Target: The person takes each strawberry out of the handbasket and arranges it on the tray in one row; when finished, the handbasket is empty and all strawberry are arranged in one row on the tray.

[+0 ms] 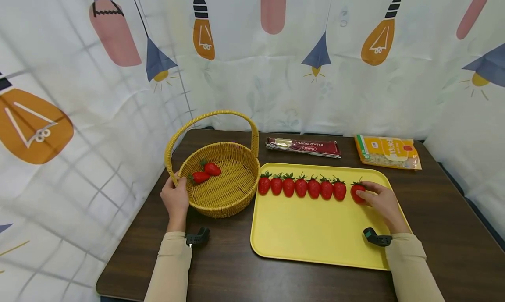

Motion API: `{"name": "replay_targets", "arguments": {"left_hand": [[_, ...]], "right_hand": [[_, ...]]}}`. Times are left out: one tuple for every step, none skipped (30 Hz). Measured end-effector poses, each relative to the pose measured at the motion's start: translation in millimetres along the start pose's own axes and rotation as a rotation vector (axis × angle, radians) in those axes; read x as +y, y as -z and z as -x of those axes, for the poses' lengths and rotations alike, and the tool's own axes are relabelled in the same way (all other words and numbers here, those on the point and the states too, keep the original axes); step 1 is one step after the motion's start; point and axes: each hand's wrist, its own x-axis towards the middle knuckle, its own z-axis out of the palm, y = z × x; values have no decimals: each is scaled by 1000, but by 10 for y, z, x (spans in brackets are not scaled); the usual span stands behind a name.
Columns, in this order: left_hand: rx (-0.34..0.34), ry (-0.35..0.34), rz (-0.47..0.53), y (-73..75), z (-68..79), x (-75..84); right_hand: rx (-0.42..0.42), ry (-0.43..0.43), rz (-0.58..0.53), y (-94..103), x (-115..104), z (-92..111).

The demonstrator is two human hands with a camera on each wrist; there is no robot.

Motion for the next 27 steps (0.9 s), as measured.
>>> {"name": "replay_targets", "arguments": {"left_hand": [[1,2,0,1,2,3],[1,3,0,3,4,4],[2,4,-1,4,5,5],[3,4,-4,6,6,7],[3,3,-6,6,8,9],[3,2,-8,7,8,10],[2,0,-8,7,8,12],[0,-3,-8,7,7,11],[-1,-6,-8,7,6,12],[-3,-8,-8,6,5,12],[-4,-10,-7,6,4,12],[-4,-11,-7,5,3,11],[-3,-11,-7,4,2,11],[-1,-10,-7,2,1,12],[1,-10,-5,0,1,12],[3,-8,-4,-1,1,12],[5,-5,-4,-2,0,11],[6,-3,-3,-4,-1,8],[8,-2,-3,-5,0,6],[9,0,-2,-7,0,4],[9,2,-2,-7,-1,0],[9,4,0,-8,-1,-2],[9,3,-1,-8,-1,-2],[9,2,0,-9,0,-2],[9,3,0,-9,1,0],[8,5,1,-10,-1,0],[9,2,-2,-11,-3,0]], "right_hand": [[-3,-8,-12,4,-1,-2],[-7,-13,-15,8,-4,-1],[-6,-17,-18,12,-4,-1],[-8,-20,-21,15,-5,1],[-7,-22,-27,16,-6,3],[-5,-22,-30,17,-5,5],[-2,-23,-32,17,-3,7],[0,-20,-34,17,-1,8],[4,-16,-34,15,2,8],[7,-13,-36,12,4,9],[11,-8,-35,9,6,10],[15,-5,-33,4,4,10],[18,-2,-33,-1,4,11],[20,2,-33,-8,2,11],[22,4,-31,-14,-1,12],[23,5,-28,-20,-6,13],[21,6,-22,-26,-11,15],[21,8,-18,-30,-17,18],[20,10,-11,-34,-22,19],[20,11,-7,-37,-25,20],[19,11,-3,-38,-28,21],[19,11,-3,-39,-29,22],[18,13,-2,-38,-28,21],[18,13,0,-38,-27,20],[15,14,3,-36,-25,19],[13,13,4,-36,-23,18],[9,13,8,-35,-21,17]]}}
